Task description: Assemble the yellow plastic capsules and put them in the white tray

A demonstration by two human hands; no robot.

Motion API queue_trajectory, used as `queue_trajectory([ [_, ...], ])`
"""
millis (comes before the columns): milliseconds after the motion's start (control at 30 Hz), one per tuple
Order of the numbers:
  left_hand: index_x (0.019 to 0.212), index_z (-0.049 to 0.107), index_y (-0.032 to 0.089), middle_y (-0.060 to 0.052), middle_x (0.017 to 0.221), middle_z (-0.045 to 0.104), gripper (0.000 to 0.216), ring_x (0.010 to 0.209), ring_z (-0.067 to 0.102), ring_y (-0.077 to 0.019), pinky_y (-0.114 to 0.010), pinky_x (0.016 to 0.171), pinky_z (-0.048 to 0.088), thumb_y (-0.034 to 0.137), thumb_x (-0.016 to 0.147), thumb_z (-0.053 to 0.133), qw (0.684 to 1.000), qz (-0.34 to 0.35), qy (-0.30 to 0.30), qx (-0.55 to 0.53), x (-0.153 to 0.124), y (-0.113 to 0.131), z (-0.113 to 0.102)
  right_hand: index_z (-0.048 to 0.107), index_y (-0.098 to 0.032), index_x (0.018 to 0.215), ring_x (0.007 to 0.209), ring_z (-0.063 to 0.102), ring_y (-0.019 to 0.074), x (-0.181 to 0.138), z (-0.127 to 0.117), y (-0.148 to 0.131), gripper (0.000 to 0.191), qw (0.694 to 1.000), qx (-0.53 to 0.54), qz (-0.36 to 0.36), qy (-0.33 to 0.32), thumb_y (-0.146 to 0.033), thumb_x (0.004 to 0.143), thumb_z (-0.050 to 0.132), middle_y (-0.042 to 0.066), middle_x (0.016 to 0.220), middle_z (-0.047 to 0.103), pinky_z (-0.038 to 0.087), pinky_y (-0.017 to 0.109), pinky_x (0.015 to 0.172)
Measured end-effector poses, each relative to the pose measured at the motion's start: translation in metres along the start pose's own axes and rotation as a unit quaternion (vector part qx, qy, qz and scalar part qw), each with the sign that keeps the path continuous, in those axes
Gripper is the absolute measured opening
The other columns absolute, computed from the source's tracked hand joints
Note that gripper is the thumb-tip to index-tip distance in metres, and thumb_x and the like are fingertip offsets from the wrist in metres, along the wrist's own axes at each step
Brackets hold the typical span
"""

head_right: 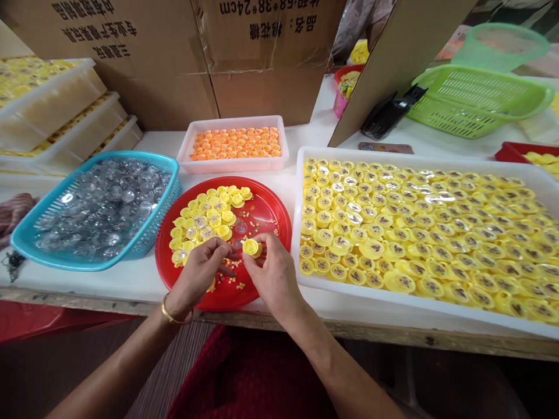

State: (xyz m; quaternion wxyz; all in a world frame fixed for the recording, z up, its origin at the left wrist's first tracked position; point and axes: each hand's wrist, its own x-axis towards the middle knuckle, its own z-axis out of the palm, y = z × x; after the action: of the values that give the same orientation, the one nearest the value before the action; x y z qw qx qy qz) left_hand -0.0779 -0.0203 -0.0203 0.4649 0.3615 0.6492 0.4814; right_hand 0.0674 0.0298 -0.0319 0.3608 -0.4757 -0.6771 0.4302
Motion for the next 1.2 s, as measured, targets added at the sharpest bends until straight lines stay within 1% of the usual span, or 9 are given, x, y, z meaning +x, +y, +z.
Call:
queue_trajectory([
  [67, 0.076, 0.058, 0.017, -0.005, 0.083, 0.060, 0.018, 0.072, 0.060, -0.0157, -0.027, 0.061, 0.049, 0.028, 0.088, 0.050, 0.975, 0.086, 0.013, 0.205, -0.004, 0.000, -0.005, 0.054, -0.020, 0.095, 0.076, 0.067, 0.0214, 0.000, -0.002, 0.001, 0.027, 0.997, 0.070, 0.034, 0.008, -0.036, 0.078, 0.067, 0.006, 0.089, 0.067, 0.058, 0.033, 0.070],
  [200, 0.076, 0.062, 0.017, -0.008, 0.087, 0.062, 0.024, 0.080, 0.058, -0.0195, -0.033, 0.072, 0.046, 0.017, 0.091, 0.043, 0.849, 0.204, 0.009, 0.487, -0.001, 0.007, -0.012, 0.052, -0.021, 0.098, 0.082, 0.067, 0.0215, 0.000, -0.005, 0.005, 0.037, 0.980, 0.186, 0.076, 0.009, -0.043, 0.076, 0.072, 0.006, 0.097, 0.065, 0.060, 0.035, 0.075],
  [333, 0.074, 0.065, 0.015, -0.013, 0.081, 0.063, 0.025, 0.084, 0.055, -0.0271, -0.039, 0.073, 0.043, 0.019, 0.090, 0.046, 0.750, 0.247, -0.008, 0.614, 0.031, 0.015, -0.004, 0.053, -0.021, 0.106, 0.086, 0.067, 0.0217, -0.001, -0.009, 0.005, 0.044, 0.978, 0.189, 0.091, 0.019, -0.045, 0.076, 0.073, 0.007, 0.106, 0.063, 0.060, 0.037, 0.078],
  [467, 0.078, 0.069, 0.012, -0.016, 0.083, 0.064, 0.022, 0.090, 0.056, -0.0303, -0.040, 0.074, 0.043, 0.011, 0.085, 0.049, 0.705, 0.261, -0.074, 0.655, 0.063, 0.014, 0.015, 0.056, -0.020, 0.113, 0.086, 0.067, 0.0233, -0.002, -0.014, 0.001, 0.048, 0.970, 0.214, 0.113, -0.004, -0.042, 0.074, 0.074, 0.007, 0.100, 0.066, 0.059, 0.039, 0.081],
  [600, 0.084, 0.070, 0.011, -0.018, 0.085, 0.066, 0.026, 0.093, 0.058, -0.0301, -0.039, 0.075, 0.044, 0.006, 0.085, 0.045, 0.703, 0.261, -0.102, 0.654, 0.073, 0.008, 0.024, 0.058, -0.019, 0.109, 0.090, 0.067, 0.0244, -0.003, -0.017, 0.001, 0.043, 0.967, 0.231, 0.107, -0.012, -0.039, 0.074, 0.074, 0.008, 0.101, 0.067, 0.057, 0.040, 0.085],
  [767, 0.084, 0.069, 0.011, -0.016, 0.086, 0.065, 0.026, 0.086, 0.060, -0.0276, -0.037, 0.074, 0.046, 0.013, 0.089, 0.044, 0.711, 0.250, -0.101, 0.649, 0.073, 0.003, 0.017, 0.059, -0.019, 0.109, 0.093, 0.066, 0.0231, -0.004, -0.015, 0.004, 0.039, 0.967, 0.237, 0.093, -0.020, -0.036, 0.076, 0.073, 0.007, 0.101, 0.067, 0.056, 0.037, 0.088],
  [900, 0.093, 0.068, 0.010, -0.017, 0.094, 0.065, 0.025, 0.093, 0.059, -0.0291, -0.037, 0.074, 0.047, 0.014, 0.090, 0.044, 0.710, 0.239, -0.094, 0.656, 0.074, 0.004, 0.016, 0.060, -0.019, 0.109, 0.094, 0.066, 0.0231, -0.004, -0.012, 0.003, 0.041, 0.960, 0.260, 0.104, -0.026, -0.035, 0.074, 0.075, 0.007, 0.102, 0.067, 0.054, 0.038, 0.090],
  [1100, 0.084, 0.069, 0.007, -0.018, 0.087, 0.067, 0.025, 0.090, 0.061, -0.0294, -0.037, 0.074, 0.048, 0.006, 0.085, 0.044, 0.721, 0.216, -0.100, 0.650, 0.083, 0.009, 0.029, 0.063, -0.017, 0.100, 0.084, 0.067, 0.0200, -0.005, -0.011, -0.004, 0.040, 0.916, 0.366, 0.160, -0.044, -0.040, 0.073, 0.079, 0.004, 0.093, 0.067, 0.058, 0.032, 0.081],
  [1200, 0.081, 0.068, 0.008, -0.017, 0.087, 0.067, 0.022, 0.091, 0.061, -0.0281, -0.036, 0.077, 0.048, 0.007, 0.085, 0.046, 0.738, 0.217, -0.100, 0.630, 0.084, 0.013, 0.028, 0.064, -0.015, 0.099, 0.078, 0.067, 0.0186, -0.006, -0.011, -0.004, 0.037, 0.924, 0.342, 0.161, -0.055, -0.041, 0.075, 0.077, 0.004, 0.087, 0.067, 0.058, 0.029, 0.074],
])
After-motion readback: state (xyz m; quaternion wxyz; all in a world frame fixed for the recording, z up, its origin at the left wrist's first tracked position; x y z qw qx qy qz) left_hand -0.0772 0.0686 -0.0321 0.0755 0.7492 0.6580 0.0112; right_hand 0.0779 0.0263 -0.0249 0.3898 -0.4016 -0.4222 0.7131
